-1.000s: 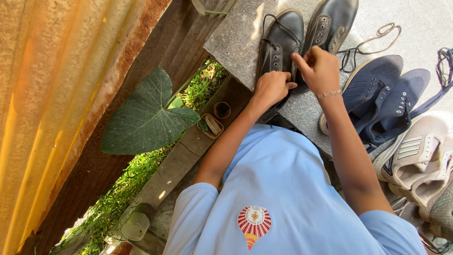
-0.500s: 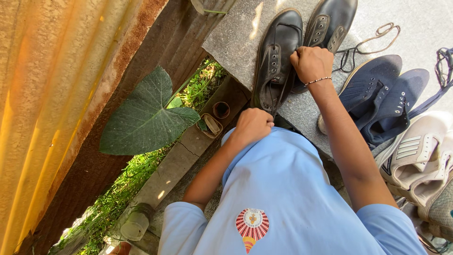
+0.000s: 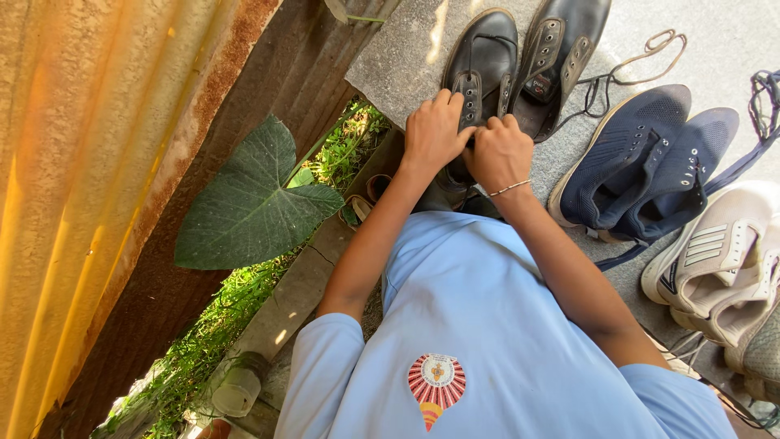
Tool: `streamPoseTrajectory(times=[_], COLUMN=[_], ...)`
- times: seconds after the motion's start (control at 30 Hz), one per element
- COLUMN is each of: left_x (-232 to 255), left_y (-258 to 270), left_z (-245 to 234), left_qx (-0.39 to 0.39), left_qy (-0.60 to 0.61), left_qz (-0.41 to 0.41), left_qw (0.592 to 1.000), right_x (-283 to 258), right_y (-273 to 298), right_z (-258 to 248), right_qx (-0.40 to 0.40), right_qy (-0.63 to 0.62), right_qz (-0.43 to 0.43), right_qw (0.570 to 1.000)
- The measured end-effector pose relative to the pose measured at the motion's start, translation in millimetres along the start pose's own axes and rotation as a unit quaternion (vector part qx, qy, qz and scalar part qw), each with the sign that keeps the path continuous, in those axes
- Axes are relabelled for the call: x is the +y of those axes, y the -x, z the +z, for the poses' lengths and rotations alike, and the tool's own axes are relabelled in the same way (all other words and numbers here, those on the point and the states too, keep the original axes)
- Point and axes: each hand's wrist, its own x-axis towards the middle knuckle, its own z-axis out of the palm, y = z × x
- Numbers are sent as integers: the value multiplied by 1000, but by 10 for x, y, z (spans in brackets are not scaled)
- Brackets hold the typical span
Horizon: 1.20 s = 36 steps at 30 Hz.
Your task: The person sits at an outdoor stone slab with several pairs of shoes and removes the laces from a gray sneaker, pulling the lace fully out. They then thread the lace back through the eyelets to re-lace the shoe, and move on to unlacing a black shoe.
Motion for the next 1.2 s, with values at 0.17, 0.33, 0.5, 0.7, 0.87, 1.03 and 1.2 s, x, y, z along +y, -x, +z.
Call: streamPoseTrajectory(times=[0.17, 0.33, 0.5, 0.7, 0.87, 1.03, 1.2], left_x=[-140, -245, -236, -255, -187, -136, -93], left_y=[-21, 8, -4, 27, -36, -68, 320], left_z=[295, 545, 668, 631, 514, 275, 70], left_qx=[-12, 74, 84, 83, 107, 9, -111], left_qy=[-13, -34, -42, -38, -43, 9, 77], left_qz=[41, 46, 47, 48, 61, -26, -108], left_qw=[999, 996, 994, 995, 991, 1000, 985], right_x=[-61, -64, -24, 154, 204, 83, 157], right_y=[23, 96, 423, 681, 530, 395, 380], right_z=[230, 26, -439, -834, -922, -929, -974], right_qx=[-9, 10, -108, -173, -224, -236, -203], right_qy=[89, -73, -218, -348, -371, -335, -449], right_qz=[-7, -74, -169, -228, -235, -250, -177], right_qw=[996, 995, 955, 893, 870, 878, 852])
